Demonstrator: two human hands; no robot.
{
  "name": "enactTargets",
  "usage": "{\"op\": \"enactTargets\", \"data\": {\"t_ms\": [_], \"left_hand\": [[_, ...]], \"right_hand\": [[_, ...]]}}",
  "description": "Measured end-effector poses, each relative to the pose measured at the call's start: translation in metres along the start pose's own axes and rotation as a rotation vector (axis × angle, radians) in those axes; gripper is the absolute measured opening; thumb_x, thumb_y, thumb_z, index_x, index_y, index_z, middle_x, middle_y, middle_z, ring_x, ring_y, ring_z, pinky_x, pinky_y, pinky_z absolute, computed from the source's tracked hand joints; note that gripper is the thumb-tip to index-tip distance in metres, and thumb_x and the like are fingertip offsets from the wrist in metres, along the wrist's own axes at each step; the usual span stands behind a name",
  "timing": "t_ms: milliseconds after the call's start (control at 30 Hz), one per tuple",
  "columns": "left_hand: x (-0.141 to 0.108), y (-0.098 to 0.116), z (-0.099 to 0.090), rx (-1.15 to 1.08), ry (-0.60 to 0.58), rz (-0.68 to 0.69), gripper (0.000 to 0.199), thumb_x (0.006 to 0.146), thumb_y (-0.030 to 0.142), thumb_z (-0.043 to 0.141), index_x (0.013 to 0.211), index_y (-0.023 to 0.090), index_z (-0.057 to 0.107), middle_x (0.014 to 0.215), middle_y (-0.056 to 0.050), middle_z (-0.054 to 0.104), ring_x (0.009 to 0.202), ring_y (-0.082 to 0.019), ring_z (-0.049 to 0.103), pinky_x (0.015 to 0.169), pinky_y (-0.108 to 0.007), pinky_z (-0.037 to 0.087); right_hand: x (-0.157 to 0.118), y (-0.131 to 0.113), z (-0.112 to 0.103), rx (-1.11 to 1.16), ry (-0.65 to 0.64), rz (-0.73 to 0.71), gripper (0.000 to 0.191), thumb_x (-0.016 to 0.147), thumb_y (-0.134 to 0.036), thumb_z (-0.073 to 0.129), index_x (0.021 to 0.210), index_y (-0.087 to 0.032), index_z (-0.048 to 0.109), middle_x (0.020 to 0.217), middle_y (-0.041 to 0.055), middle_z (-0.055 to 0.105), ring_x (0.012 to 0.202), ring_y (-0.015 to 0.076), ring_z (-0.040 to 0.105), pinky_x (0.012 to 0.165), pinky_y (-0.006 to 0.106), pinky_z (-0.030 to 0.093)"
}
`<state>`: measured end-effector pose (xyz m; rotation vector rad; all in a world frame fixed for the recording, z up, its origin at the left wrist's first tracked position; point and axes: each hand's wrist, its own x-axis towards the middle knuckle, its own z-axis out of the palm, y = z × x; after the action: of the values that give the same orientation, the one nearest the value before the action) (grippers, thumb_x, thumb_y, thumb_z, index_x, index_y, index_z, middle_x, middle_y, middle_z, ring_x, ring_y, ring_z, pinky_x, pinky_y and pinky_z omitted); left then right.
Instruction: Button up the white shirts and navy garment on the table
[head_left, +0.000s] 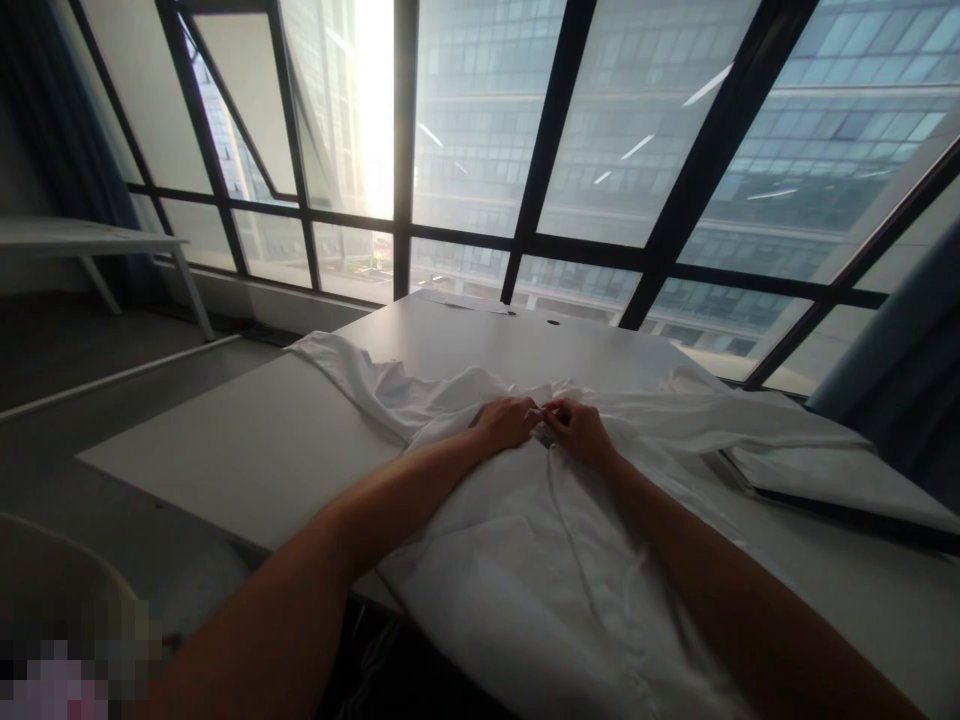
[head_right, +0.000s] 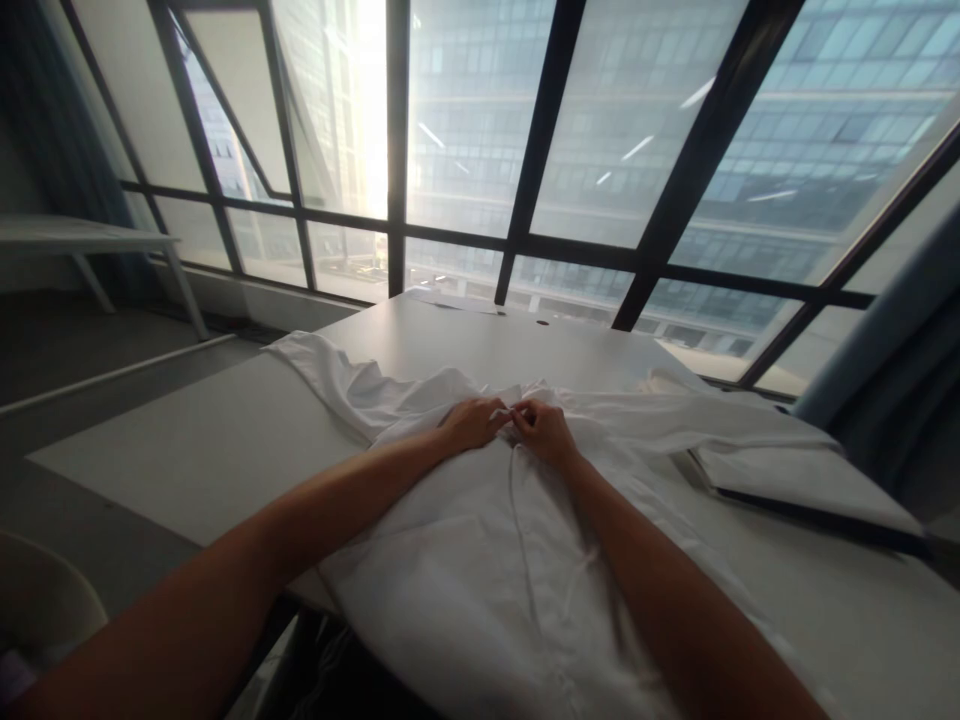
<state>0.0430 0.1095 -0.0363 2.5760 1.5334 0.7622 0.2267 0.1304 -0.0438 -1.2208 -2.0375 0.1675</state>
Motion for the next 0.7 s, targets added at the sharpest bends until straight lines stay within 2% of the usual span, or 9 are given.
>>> {"op": "enactTargets", "data": {"t_ms": [200,333,533,633,700], "left_hand": [[0.003,-0.004,0.002,0.072,-0.041,0.094,0.025,0.096,0.026,0.043,0.101,0.016,0.065,0.098,-0.011,0.072,0.093,-0.023,0.068,0.085,-0.033,0.051],[0.009,-0.009,0.004,0.128,-0.082,0.162,0.025,0.096,0.026,0.043,0.099,0.015,0.065,0.096,-0.011,0.072,0.089,-0.024,0.068,0.082,-0.034,0.052],[0.013,-0.011,0.005,0.139,-0.165,0.234,0.023,0.094,0.026,0.046,0.097,0.016,0.067,0.095,-0.009,0.073,0.088,-0.022,0.068,0.083,-0.032,0.051],[0.011,-0.001,0.014,0.093,-0.209,0.387,0.021,0.093,0.023,0.048,0.098,0.021,0.068,0.099,-0.006,0.073,0.091,-0.020,0.068,0.084,-0.029,0.050],[0.008,0.006,0.019,0.063,-0.202,0.436,0.021,0.093,0.024,0.049,0.099,0.023,0.069,0.100,-0.005,0.074,0.092,-0.019,0.068,0.083,-0.027,0.050]], "right_hand": [[-0.001,0.003,0.003,-0.060,-0.070,-0.007,0.026,0.083,-0.040,0.060,0.085,-0.016,0.072,0.066,0.0036,0.069,0.057,0.0171,0.062,0.054,0.024,0.040],[-0.006,-0.002,0.004,-0.200,-0.087,0.019,0.020,0.085,-0.035,0.061,0.088,-0.019,0.073,0.071,0.0034,0.071,0.065,0.0187,0.065,0.058,0.024,0.040],[-0.008,-0.015,0.002,-0.466,-0.113,0.055,0.020,0.089,-0.036,0.060,0.091,-0.020,0.072,0.077,0.0077,0.072,0.072,0.0221,0.067,0.061,0.025,0.038],[-0.002,-0.017,-0.002,-0.563,-0.058,0.126,0.021,0.091,-0.033,0.056,0.092,-0.018,0.071,0.079,0.0106,0.071,0.072,0.0234,0.066,0.062,0.027,0.038],[0.002,-0.015,-0.005,-0.557,0.016,0.158,0.020,0.092,-0.031,0.054,0.094,-0.018,0.070,0.081,0.0101,0.071,0.072,0.0229,0.065,0.063,0.027,0.038]]}}
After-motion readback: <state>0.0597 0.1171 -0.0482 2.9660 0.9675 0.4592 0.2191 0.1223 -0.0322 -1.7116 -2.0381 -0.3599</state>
